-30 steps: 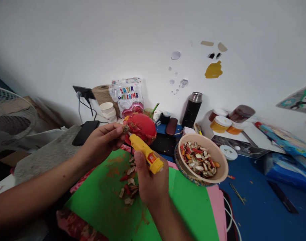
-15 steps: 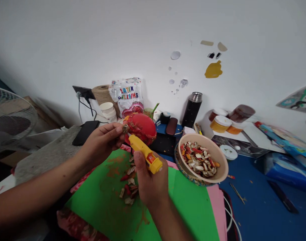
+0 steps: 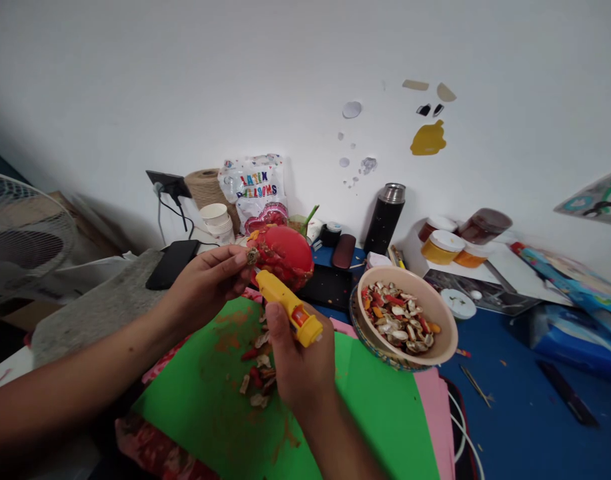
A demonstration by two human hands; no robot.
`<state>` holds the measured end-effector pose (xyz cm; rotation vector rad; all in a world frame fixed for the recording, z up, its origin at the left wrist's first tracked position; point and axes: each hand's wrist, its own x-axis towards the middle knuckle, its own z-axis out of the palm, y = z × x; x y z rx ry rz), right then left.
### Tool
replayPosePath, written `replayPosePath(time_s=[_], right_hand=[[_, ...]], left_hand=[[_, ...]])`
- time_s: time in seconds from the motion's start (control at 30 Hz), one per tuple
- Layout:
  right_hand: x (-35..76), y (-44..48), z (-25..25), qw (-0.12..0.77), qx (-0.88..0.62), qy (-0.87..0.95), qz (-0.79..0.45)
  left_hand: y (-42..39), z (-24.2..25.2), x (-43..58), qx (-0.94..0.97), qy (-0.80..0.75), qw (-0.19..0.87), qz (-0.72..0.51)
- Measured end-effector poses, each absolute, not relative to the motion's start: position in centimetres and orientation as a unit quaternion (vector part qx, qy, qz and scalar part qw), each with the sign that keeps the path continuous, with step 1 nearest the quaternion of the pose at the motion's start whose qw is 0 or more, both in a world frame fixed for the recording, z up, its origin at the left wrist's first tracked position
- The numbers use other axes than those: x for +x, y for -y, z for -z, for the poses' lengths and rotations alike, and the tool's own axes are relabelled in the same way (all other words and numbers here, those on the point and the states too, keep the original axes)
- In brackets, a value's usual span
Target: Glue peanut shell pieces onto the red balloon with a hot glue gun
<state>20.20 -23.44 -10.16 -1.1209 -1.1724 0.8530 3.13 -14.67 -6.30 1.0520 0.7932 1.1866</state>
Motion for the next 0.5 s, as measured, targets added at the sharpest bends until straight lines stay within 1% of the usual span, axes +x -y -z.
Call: replayPosePath(time_s=[0.5], right_hand=[[20.20, 23.51, 9.72, 0.611, -0.476, 0.509, -0.377]], left_hand=[[14.69, 6.30, 3.30, 0.440, -0.338, 0.662, -0.503]])
